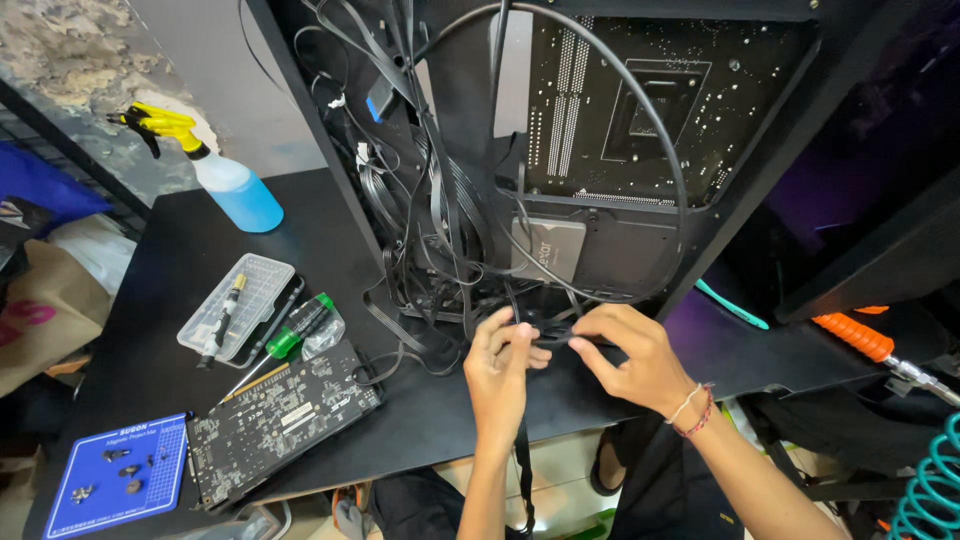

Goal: The person organizes and bundles a large cluster of black cables inside an open computer case using zip ties. They gather the wires, wrap a tie around them, and pull it tight to secure the bundle.

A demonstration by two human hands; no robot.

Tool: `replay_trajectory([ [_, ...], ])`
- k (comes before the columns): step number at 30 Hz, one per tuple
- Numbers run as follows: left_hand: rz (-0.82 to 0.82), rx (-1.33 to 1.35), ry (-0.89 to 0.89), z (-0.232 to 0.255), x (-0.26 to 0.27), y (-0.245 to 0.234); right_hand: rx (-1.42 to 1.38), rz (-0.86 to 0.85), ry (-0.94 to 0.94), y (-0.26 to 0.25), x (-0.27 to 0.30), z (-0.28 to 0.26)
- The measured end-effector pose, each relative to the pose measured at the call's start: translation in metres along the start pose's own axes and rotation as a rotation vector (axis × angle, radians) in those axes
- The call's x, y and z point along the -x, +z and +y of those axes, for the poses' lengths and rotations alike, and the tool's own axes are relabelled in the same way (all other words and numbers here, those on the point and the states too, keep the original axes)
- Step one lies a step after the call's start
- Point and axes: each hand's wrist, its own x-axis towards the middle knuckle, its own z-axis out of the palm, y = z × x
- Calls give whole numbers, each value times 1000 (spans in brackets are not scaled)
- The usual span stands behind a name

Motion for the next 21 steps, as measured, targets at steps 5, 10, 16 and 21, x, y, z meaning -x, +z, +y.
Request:
replay_trajectory([
  [5,-97,-142,25,-8,-1,-5,-38,-170,30,-5,-4,1],
  [10,-70,-257,31,4,12,2,-32,-194,81,-2,0,5],
  [16,-67,-207,69,11,14,2,-57,-173,97,1,5,10],
  [21,-59,-324,177,13,9,4,-29,-90,107,11,6,10],
])
